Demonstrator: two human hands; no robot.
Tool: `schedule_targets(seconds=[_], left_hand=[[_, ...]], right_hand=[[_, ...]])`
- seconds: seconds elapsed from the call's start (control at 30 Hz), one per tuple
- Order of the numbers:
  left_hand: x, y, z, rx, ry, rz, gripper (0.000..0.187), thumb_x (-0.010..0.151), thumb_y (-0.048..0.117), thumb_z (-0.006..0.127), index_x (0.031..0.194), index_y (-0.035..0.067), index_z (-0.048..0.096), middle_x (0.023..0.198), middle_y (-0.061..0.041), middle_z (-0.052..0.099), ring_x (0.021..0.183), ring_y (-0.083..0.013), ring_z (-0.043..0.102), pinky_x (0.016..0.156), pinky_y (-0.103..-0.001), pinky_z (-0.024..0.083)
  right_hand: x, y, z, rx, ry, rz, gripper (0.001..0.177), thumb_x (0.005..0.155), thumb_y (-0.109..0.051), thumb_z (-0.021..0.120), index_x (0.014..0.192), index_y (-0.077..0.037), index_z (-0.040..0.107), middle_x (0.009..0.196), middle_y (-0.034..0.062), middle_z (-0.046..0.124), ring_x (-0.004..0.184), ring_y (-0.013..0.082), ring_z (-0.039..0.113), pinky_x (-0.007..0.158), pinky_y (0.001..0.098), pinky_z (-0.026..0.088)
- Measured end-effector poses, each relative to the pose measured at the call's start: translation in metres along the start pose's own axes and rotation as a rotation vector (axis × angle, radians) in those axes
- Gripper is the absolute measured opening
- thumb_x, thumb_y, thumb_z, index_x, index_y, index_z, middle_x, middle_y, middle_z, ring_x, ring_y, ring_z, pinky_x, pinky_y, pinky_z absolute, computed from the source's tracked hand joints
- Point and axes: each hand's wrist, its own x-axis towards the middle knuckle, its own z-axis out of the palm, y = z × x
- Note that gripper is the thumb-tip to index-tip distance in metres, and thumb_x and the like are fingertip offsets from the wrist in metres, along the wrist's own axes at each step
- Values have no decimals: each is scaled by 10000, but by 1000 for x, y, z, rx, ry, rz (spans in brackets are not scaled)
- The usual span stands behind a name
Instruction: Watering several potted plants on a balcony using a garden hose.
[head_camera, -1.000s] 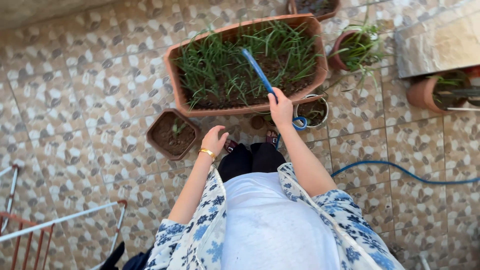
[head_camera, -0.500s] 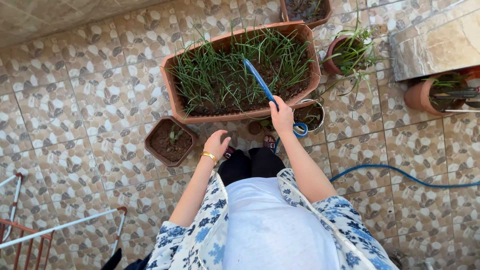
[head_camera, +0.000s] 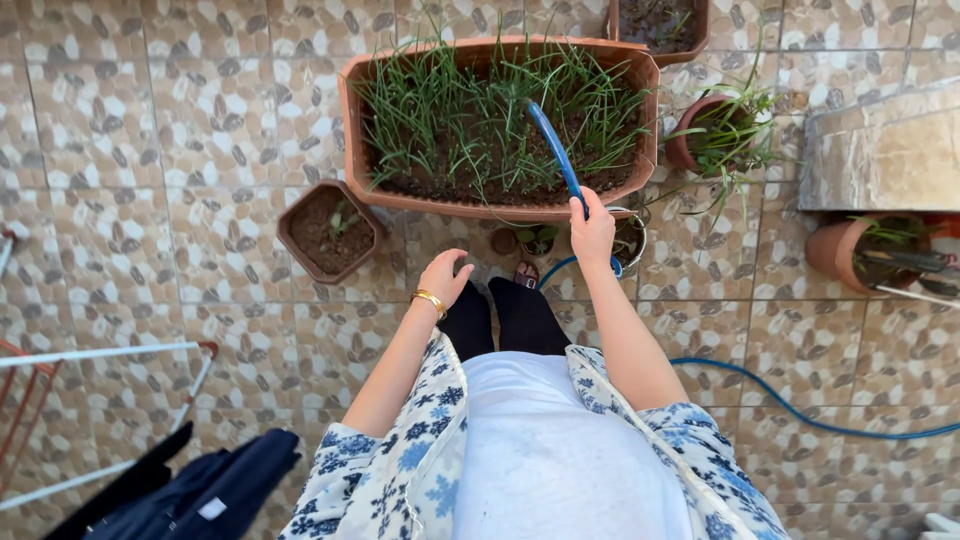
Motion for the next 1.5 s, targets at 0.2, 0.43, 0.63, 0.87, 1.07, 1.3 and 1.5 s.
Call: schedule_targets(seconds=[0.2, 0.43, 0.63, 0.87, 1.07, 1.3, 1.5], left_hand=[[-15, 11, 24, -45, 38, -25, 378, 997, 381, 612, 1319, 184, 632, 1284, -90, 679, 1244, -306, 636, 1051, -456, 518], [-20, 17, 45, -55, 37, -43, 388, 994, 379, 617, 1321, 171, 631, 1286, -93, 680, 1251, -311, 632, 1055, -460, 515], [-19, 32, 55, -57, 64, -8, 373, 988, 355, 630, 1311, 170, 638, 1273, -107, 682, 1233, -326, 639, 1047, -463, 520], [-18, 40, 61, -58, 56, -6, 373, 989, 348, 624, 1312, 163, 639, 1280, -115, 680, 1233, -334, 641, 1050, -472, 516], [-19, 39, 64, -53, 64, -8, 367, 988, 356, 625, 1305, 172, 641, 1278, -112, 681, 1229, -332, 644, 1043, -475, 519], [-18, 39, 66, -42, 67, -17, 369, 987, 368, 620, 1306, 182, 639, 1283, -105, 679, 1229, -331, 644, 1047, -478, 517], [-21, 46, 62, -53, 79, -3, 360, 988, 348, 626, 1297, 165, 643, 1275, -116, 681, 1230, -336, 642, 1047, -476, 517]], right_hand=[[5, 18, -21, 2, -19, -51, 236, 1057, -253, 589, 1223, -124, 696, 770, 129, 735, 740, 278, 748, 704, 434, 594], [6, 53, -39, 8, -44, -18, 246, 1070, -248, 585, 1252, -127, 698, 726, 91, 706, 697, 258, 722, 656, 413, 572], [-3, 71, -51, -20, -39, -10, 248, 1049, -245, 610, 1240, -120, 707, 695, 96, 697, 712, 306, 719, 669, 454, 564], [-9, 86, -62, -7, -29, 50, 244, 1045, -239, 607, 1231, -128, 721, 695, 83, 700, 698, 280, 714, 663, 432, 560], [-9, 94, -69, 5, -19, 76, 249, 1054, -232, 606, 1242, -108, 713, 696, 74, 698, 678, 258, 704, 652, 409, 559], [-7, 117, -72, 6, 22, 77, 242, 1052, -228, 615, 1234, -106, 718, 681, 68, 691, 660, 260, 699, 639, 404, 556], [-6, 125, -76, -9, 26, 67, 238, 1050, -238, 616, 1227, -112, 714, 682, 74, 690, 662, 281, 701, 657, 433, 555]])
